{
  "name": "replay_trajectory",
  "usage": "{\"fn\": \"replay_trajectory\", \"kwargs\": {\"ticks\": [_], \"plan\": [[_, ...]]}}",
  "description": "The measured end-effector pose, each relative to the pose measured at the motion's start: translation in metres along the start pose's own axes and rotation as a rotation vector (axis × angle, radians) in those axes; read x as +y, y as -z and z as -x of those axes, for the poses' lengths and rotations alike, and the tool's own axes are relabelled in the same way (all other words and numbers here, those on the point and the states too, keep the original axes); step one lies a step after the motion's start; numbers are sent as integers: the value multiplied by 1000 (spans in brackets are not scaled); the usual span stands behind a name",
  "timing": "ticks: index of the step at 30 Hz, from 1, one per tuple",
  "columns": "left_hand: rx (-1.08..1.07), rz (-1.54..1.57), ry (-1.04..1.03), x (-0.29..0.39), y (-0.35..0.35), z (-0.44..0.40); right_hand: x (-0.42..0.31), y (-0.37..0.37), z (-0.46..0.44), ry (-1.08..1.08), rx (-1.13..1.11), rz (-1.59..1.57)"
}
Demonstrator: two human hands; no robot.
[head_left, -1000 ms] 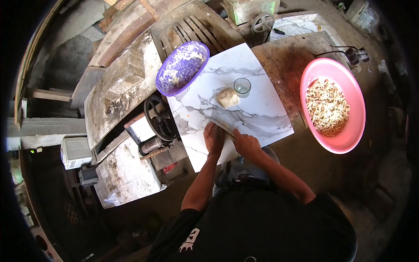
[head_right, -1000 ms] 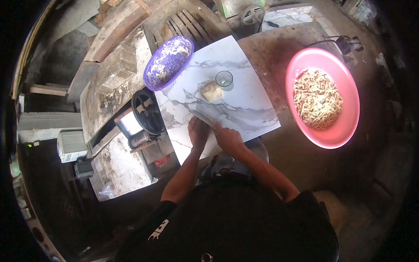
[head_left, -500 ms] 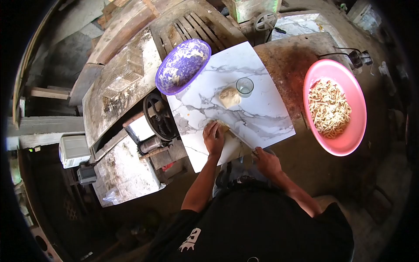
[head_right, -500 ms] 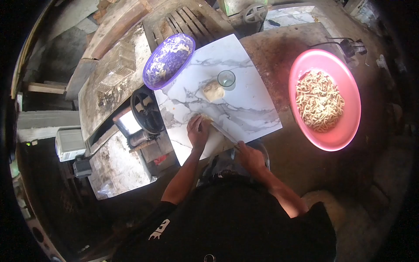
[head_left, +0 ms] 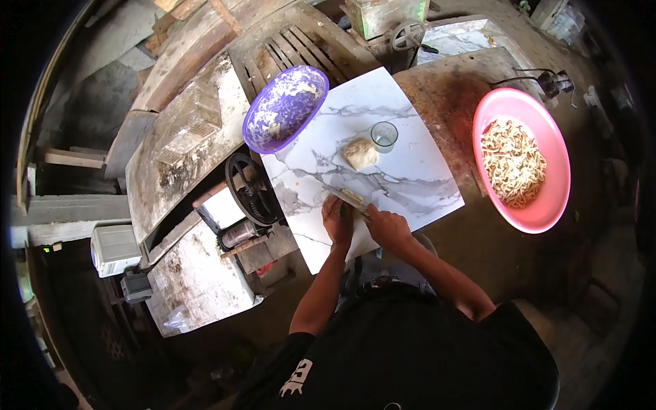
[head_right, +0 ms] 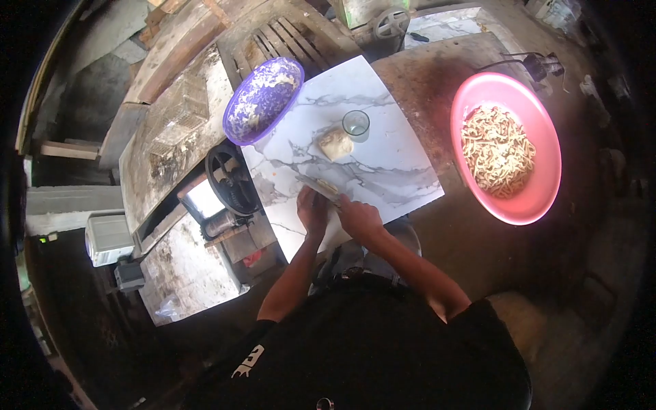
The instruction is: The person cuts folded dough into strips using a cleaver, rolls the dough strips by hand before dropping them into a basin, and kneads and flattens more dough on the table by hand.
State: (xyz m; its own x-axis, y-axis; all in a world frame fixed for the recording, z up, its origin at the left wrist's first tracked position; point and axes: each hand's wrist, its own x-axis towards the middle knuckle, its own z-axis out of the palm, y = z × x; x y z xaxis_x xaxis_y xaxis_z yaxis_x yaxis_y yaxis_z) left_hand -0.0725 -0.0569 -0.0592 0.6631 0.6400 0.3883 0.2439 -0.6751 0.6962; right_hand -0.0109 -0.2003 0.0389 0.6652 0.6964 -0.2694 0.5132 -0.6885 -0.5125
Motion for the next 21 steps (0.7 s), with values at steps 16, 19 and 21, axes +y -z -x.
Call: {"fn": "replay_trajectory", "kwargs": {"ticks": [16,19,21], "plan": [[38,53,-21,9,20,2,38,44,111,-145,-39,7],[55,92,18,10,18,1,56,21,115,7,106,4],[22,140,33,8,18,-2,47,15,100,-9,92,-3]]}}
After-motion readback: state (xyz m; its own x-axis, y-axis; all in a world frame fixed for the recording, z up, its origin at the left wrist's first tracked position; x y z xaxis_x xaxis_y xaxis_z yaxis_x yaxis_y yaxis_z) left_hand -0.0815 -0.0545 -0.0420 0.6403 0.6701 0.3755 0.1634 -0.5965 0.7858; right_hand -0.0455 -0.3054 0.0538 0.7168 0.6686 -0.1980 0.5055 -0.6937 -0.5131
